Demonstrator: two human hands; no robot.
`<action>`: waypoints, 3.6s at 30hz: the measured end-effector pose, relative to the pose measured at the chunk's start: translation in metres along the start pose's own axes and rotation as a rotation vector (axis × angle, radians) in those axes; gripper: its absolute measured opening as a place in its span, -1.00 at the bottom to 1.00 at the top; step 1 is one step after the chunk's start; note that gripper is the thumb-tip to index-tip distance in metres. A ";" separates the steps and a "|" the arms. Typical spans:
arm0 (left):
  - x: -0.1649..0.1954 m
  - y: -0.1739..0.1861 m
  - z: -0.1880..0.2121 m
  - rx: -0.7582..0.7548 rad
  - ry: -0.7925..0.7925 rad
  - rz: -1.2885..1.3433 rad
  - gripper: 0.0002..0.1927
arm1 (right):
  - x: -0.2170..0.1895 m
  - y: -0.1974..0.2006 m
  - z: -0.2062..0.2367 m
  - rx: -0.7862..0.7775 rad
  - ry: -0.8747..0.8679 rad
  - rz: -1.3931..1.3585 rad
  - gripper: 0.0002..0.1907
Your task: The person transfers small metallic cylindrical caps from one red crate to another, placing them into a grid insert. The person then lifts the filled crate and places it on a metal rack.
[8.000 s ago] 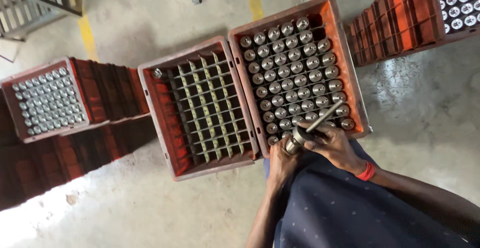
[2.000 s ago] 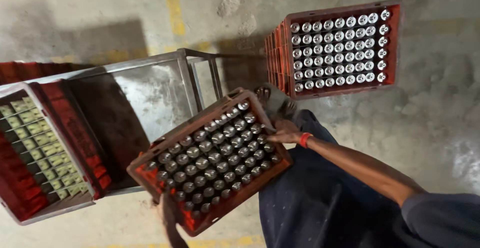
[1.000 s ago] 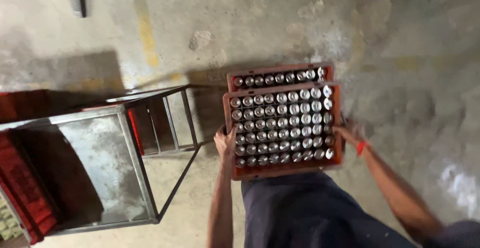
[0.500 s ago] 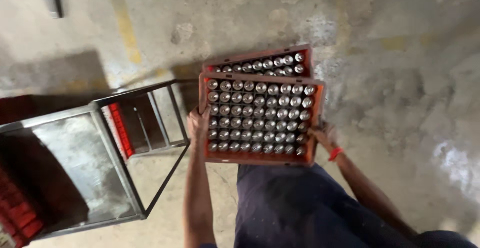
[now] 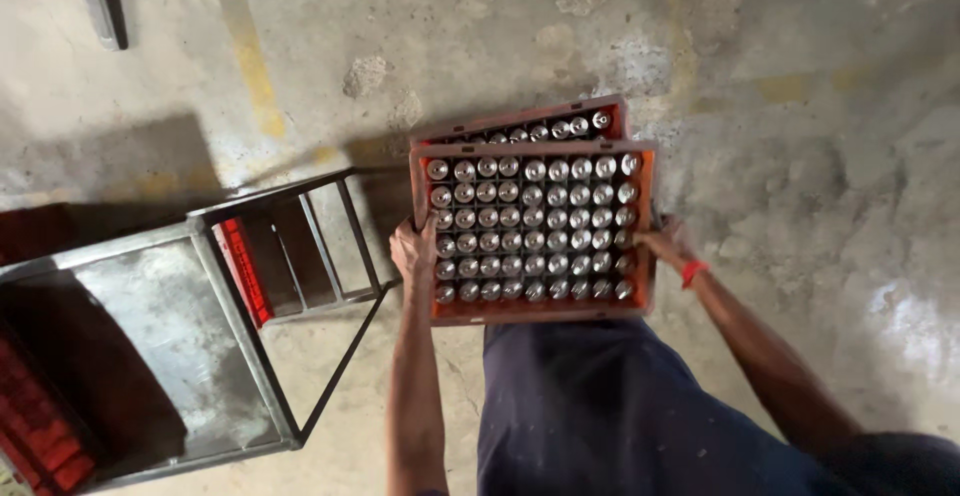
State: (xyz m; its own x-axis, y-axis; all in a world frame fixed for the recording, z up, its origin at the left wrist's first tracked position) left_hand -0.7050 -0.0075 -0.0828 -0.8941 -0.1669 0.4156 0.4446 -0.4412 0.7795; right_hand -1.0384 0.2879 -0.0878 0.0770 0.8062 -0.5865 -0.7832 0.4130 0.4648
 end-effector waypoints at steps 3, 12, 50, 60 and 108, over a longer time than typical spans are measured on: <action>0.003 -0.001 0.002 0.074 0.050 0.048 -0.41 | -0.030 0.015 -0.032 0.020 0.042 0.063 -0.27; 0.014 0.000 0.004 0.100 0.061 0.209 -0.40 | -0.060 0.034 -0.065 0.039 -0.003 0.406 -0.29; 0.036 0.030 -0.022 0.049 -0.154 0.005 -0.40 | -0.021 -0.006 0.012 -0.062 0.037 -0.221 -0.64; 0.057 0.010 -0.028 -0.109 -0.130 -0.018 -0.36 | 0.024 -0.007 0.028 -0.115 -0.204 -0.077 -0.51; 0.034 -0.024 -0.021 -0.131 0.043 0.477 -0.48 | -0.065 0.049 -0.047 0.052 -0.126 0.482 -0.50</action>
State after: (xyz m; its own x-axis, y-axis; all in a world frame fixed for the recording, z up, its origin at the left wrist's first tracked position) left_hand -0.7475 -0.0211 -0.0973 -0.5954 -0.4119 0.6898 0.7967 -0.4135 0.4407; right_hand -1.1110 0.2359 -0.0584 -0.2100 0.9541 -0.2134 -0.7167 -0.0017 0.6974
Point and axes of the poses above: each hand's wrist, its own z-axis away from the middle knuckle, its own y-axis out of the back of the hand, x = y × z, the point moved 6 cm from there along -z, towards the middle knuckle, and after that the axes turned 5 degrees about -z, right-handed, at the moved point
